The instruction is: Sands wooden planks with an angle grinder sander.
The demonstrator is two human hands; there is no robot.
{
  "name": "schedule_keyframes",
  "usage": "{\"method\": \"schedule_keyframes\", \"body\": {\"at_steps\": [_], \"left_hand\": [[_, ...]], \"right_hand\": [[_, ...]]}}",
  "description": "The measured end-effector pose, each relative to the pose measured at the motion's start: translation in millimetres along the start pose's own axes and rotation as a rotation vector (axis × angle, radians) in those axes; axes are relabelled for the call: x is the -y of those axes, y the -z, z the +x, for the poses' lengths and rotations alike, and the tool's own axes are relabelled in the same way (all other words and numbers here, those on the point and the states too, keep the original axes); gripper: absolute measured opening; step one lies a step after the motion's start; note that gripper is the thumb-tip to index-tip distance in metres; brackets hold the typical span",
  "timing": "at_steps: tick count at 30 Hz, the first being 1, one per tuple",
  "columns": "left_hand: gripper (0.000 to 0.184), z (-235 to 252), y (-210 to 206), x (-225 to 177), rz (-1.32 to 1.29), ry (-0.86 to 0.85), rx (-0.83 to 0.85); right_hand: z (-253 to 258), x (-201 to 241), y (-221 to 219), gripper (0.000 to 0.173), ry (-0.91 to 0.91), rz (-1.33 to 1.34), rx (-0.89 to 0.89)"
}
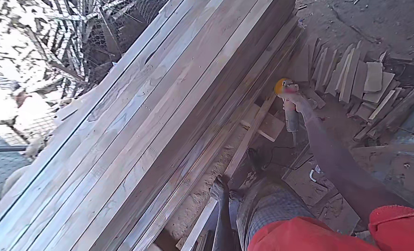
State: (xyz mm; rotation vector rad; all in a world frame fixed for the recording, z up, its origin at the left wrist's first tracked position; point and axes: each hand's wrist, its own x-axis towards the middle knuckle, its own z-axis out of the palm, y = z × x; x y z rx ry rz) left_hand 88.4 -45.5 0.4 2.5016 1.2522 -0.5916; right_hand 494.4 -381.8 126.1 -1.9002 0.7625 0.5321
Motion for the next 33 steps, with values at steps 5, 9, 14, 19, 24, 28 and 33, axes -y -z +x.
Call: {"method": "schedule_keyframes", "body": {"at_steps": [5,9,14,19,24,28,33], "left_hand": [[0.058,-6.7,15.2,-7.4,-0.049,0.041,0.052],[0.056,-6.7,19.8,-1.3,-0.169,0.052,0.041],[0.057,10.5,6.7,85.9,-0.089,-0.031,0.071],[0.054,7.4,-3.3,237.3,-0.051,-0.074,0.017],[0.060,5.7,0.6,256.2,0.046,-0.135,0.067],[0.065,3.4,7.4,204.5,0.101,-0.086,0.087],[0.069,2.1,6.2,135.9,0.106,-0.127,0.135]], "right_hand": [[-47.8,-26.9,-19.5,0.049,-0.028,-0.236,0.190],[-122.7,-78.8,-86.6,0.053,0.022,-0.610,0.409],[-216.3,-145.9,-165.4,0.076,0.299,-0.928,0.580],[-273.8,-195.8,-205.0,0.086,0.327,-1.019,0.629],[-272.4,-204.3,-178.2,0.067,0.253,-0.772,0.570],[-228.7,-204.3,-134.4,0.061,0.107,-0.617,0.464],[-202.6,-176.0,-73.9,0.050,0.033,-0.431,0.315]]}}
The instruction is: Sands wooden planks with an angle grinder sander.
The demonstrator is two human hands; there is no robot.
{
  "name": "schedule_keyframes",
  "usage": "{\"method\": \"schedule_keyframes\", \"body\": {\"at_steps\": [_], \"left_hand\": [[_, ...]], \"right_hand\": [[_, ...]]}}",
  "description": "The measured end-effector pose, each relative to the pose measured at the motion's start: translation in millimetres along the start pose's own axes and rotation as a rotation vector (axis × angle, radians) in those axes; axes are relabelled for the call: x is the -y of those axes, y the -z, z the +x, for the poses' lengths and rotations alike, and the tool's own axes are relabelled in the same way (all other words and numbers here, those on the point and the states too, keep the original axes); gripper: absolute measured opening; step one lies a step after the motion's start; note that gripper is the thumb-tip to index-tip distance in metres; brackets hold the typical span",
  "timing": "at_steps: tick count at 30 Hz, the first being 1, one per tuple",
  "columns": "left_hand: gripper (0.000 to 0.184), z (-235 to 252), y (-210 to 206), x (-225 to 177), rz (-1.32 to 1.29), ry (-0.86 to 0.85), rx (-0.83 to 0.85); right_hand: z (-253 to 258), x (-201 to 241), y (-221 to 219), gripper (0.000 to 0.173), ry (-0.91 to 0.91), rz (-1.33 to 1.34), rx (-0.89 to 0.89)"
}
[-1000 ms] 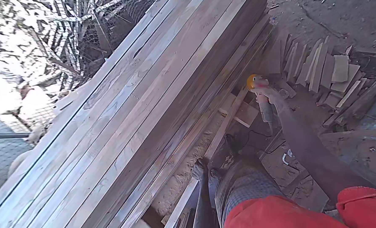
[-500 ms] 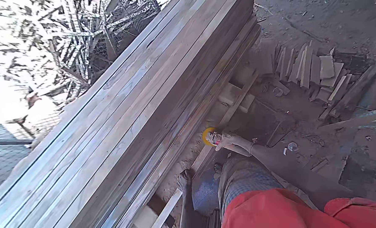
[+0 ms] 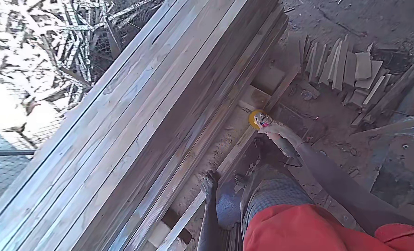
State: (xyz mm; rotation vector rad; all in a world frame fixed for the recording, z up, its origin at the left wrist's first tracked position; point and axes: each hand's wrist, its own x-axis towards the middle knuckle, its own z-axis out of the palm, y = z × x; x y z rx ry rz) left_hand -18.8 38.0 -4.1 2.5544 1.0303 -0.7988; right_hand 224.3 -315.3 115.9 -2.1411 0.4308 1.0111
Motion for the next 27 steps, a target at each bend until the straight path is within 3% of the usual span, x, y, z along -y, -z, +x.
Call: {"method": "schedule_keyframes", "body": {"at_steps": [6,9,13,16,20,24,27], "left_hand": [[0.070,-0.2,7.3,-83.7,0.015,-0.020,-0.007],[0.069,2.6,6.1,-94.1,0.015,0.002,-0.024],[0.067,4.8,2.2,-91.9,0.013,0.005,-0.050],[0.066,4.2,0.1,-91.8,-0.002,0.022,-0.049],[0.065,5.1,1.4,-90.5,-0.005,0.001,-0.038],[0.067,6.4,-1.0,-86.0,-0.022,-0.037,-0.065],[0.069,1.2,-4.8,-67.9,-0.150,-0.231,-0.186]], "right_hand": [[28.8,26.1,118.0,0.049,-0.058,0.229,-0.132],[88.0,10.3,175.9,0.051,-0.070,0.349,-0.227],[103.0,14.6,209.2,0.051,-0.097,0.413,-0.318],[98.4,11.9,182.5,0.052,-0.100,0.392,-0.239],[57.4,18.1,93.3,0.048,-0.066,0.113,-0.046],[7.2,38.0,1.8,0.079,0.182,-0.351,0.155],[-30.0,57.0,-32.4,0.079,0.242,-0.533,0.259]]}}
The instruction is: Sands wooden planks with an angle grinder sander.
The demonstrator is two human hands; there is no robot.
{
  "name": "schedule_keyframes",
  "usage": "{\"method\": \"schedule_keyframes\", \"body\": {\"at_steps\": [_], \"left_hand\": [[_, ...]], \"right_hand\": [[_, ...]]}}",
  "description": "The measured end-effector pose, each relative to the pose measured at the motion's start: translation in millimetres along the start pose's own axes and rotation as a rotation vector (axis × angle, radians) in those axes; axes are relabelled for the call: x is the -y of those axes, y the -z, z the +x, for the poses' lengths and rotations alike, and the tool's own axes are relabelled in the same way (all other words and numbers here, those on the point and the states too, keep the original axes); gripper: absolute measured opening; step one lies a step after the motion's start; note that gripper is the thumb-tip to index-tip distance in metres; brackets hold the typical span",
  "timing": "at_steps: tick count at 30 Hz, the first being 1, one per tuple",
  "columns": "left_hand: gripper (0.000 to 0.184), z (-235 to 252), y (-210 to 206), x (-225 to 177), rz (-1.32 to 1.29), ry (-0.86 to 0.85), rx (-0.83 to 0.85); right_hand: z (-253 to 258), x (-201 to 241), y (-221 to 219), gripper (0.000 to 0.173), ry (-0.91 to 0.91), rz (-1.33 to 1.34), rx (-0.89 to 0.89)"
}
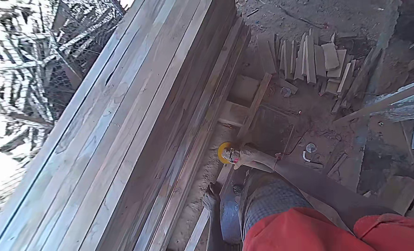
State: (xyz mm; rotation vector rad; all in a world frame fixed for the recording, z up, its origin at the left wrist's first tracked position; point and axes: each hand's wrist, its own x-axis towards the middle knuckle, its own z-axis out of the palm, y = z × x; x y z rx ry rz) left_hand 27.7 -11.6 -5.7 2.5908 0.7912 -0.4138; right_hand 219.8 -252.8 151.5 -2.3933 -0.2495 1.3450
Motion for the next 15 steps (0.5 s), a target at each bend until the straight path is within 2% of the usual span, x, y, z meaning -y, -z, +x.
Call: {"method": "schedule_keyframes", "body": {"at_steps": [2,3,5,7,9,11,13,15], "left_hand": [[0.074,-3.7,-3.8,18.1,-0.063,-0.249,-0.074],[0.081,-6.1,-4.7,26.1,-0.043,-0.329,-0.076],[0.092,-11.8,-5.0,33.5,0.063,-0.370,-0.090],[0.091,-17.0,-5.2,23.3,0.190,-0.309,-0.116],[0.087,-24.2,0.2,-3.4,0.300,-0.195,-0.113],[0.081,-24.5,-7.9,-14.9,0.337,-0.118,-0.136],[0.067,-21.2,-20.8,-11.4,0.379,-0.086,-0.199],[0.042,-21.9,-18.8,-20.8,0.442,-0.059,-0.232]], "right_hand": [[-7.0,-0.7,13.3,0.074,0.001,0.031,0.006],[-1.4,-13.5,23.6,0.076,-0.013,0.071,-0.008],[25.8,-60.3,43.6,0.079,-0.018,0.165,-0.132],[44.3,-107.2,75.9,0.064,-0.089,0.319,-0.221],[52.9,-147.3,113.6,0.058,-0.211,0.464,-0.311],[38.5,-157.3,169.8,0.055,-0.329,0.623,-0.320],[51.6,-185.7,212.5,0.049,-0.390,0.770,-0.370],[71.3,-218.7,241.9,0.048,-0.393,0.860,-0.484]]}}
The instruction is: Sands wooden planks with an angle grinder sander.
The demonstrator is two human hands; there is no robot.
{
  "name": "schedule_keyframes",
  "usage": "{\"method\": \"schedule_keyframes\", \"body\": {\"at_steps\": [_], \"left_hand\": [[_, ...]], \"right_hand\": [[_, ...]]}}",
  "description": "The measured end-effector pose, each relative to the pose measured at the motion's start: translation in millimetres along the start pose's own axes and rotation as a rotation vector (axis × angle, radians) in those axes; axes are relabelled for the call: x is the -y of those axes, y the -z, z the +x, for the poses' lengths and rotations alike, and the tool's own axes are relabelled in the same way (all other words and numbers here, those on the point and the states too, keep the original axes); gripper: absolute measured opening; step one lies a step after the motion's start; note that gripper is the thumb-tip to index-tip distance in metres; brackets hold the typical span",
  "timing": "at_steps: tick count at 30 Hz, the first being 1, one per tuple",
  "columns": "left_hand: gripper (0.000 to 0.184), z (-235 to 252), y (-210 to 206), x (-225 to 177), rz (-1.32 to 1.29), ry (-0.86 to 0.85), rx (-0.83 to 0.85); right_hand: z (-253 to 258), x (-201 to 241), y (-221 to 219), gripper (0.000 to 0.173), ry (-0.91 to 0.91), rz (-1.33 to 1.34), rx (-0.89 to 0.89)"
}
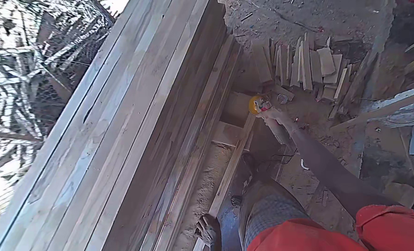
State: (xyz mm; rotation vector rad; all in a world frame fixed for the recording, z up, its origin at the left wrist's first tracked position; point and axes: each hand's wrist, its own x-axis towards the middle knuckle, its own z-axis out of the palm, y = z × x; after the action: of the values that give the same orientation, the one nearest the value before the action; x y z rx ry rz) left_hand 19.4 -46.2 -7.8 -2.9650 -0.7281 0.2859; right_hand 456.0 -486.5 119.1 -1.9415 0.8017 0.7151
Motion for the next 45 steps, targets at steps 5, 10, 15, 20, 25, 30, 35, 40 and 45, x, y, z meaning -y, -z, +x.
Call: {"method": "schedule_keyframes", "body": {"at_steps": [5,10,15,20,25,30,35,40,45], "left_hand": [[0.030,-0.8,-10.5,1.3,-0.029,0.063,0.035],[0.049,38.4,26.4,17.9,-0.207,-0.041,0.588],[0.045,45.5,36.7,39.5,-0.355,-0.059,0.706],[0.040,10.1,17.5,104.8,-0.322,-0.012,0.649],[0.036,-26.1,-16.3,191.6,-0.176,0.101,0.656],[0.033,-32.2,-28.4,196.2,-0.167,0.130,0.632],[0.033,-26.5,-43.7,199.5,-0.130,0.142,0.619],[0.039,-23.0,-39.9,195.6,-0.093,0.166,0.684],[0.041,-24.8,-35.2,195.5,-0.090,0.182,0.711]], "right_hand": [[14.5,6.3,44.0,0.060,0.030,0.245,-0.183],[-54.1,-20.6,39.6,0.065,0.077,0.349,-0.193],[-110.8,-40.6,-41.5,0.062,0.128,0.073,-0.058],[-176.1,-78.0,-171.2,0.055,0.150,-0.367,0.243],[-240.4,-126.4,-299.4,0.083,0.433,-0.810,0.458],[-269.1,-134.5,-327.8,0.086,0.517,-0.880,0.486],[-209.4,-112.3,-258.2,0.069,0.378,-0.637,0.393],[-157.8,-75.3,-152.6,0.054,0.129,-0.222,0.204],[-71.7,-33.4,-67.7,0.055,0.044,-0.081,0.054]]}}
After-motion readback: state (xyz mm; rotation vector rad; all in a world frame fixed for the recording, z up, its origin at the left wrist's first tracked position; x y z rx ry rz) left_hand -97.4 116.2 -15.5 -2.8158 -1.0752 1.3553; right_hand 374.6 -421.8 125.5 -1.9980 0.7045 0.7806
